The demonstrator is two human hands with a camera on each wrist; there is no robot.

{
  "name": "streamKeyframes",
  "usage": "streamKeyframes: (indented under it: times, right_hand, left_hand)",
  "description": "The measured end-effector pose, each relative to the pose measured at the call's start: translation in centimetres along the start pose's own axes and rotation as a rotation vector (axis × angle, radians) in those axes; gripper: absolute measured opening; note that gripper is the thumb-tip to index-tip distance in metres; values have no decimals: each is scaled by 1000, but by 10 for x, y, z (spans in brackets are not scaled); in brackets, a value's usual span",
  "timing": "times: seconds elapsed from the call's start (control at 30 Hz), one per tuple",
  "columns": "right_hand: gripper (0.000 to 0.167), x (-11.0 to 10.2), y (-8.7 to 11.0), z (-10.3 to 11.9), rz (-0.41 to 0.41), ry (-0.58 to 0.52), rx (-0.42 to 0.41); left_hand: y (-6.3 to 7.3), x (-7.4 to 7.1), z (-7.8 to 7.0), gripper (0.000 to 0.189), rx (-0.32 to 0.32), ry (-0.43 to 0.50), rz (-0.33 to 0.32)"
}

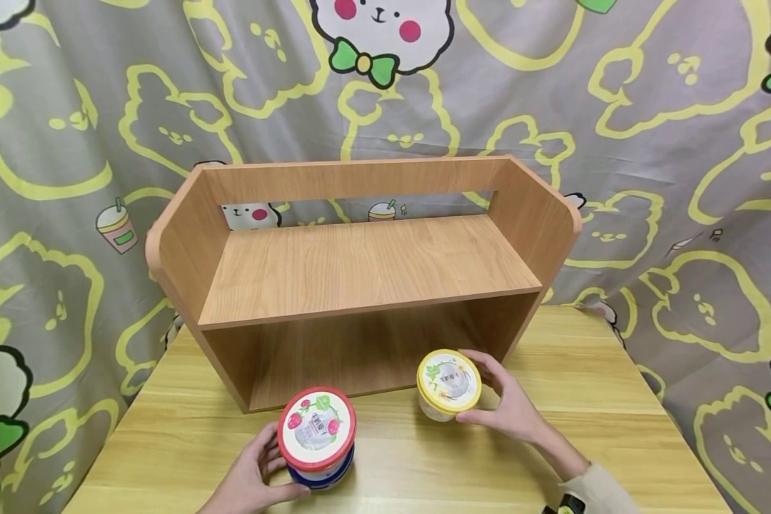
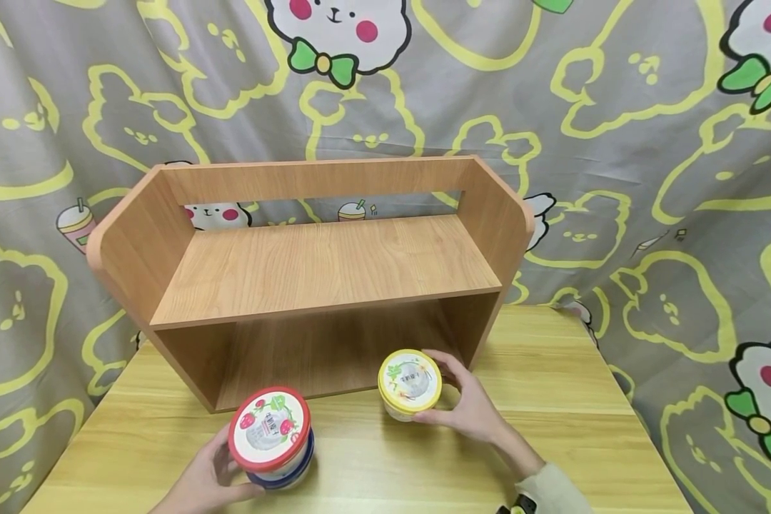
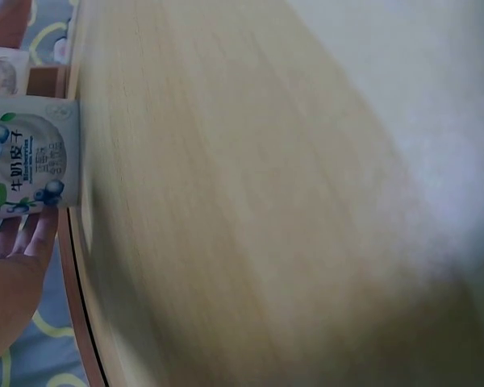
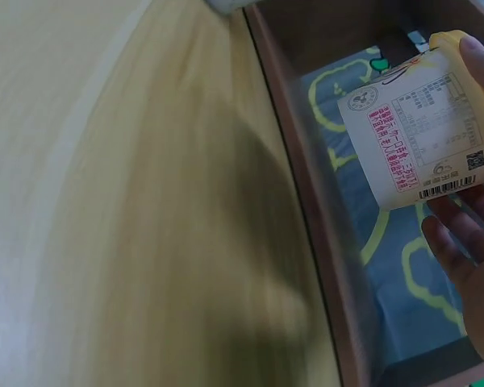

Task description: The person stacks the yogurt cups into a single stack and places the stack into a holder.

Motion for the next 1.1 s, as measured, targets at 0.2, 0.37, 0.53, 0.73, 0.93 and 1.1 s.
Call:
streamKeyframes:
  times: [0.2,0.37,0.53,0.73,0.93,1.1]
  right_hand:
    - [99,4,-5,19,14,14,-21]
    - [103,8,-9,36,33,18,-65]
    - [106,12,-14,47,52,13,-88]
    - [105,17,-19,66,76,-18,-146]
    - [105,26,-25,84,107,-57,-187]
    - [104,33,-28,98,124,-75,-236]
  left_hand:
    - [0,1,-1,105,8,-1,-1]
    - [1,1,-1,104,5,-4,1]
    - [1,1,-1,104,4,-2,3]
    - [0,0,0,103,4,1,-1]
    - [0,0,0,103,5,-3,-2]
    - [0,1,-2,103,13,0,2]
Point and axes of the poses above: each hand's wrist, its own y-axis away from the middle knuckle, its own x-axis out of the palm, z = x × y, the point moved 10 cm from there along -y, towards the middle knuckle, and after that the axes turned 10 degrees about x, right-handed, at the moved point
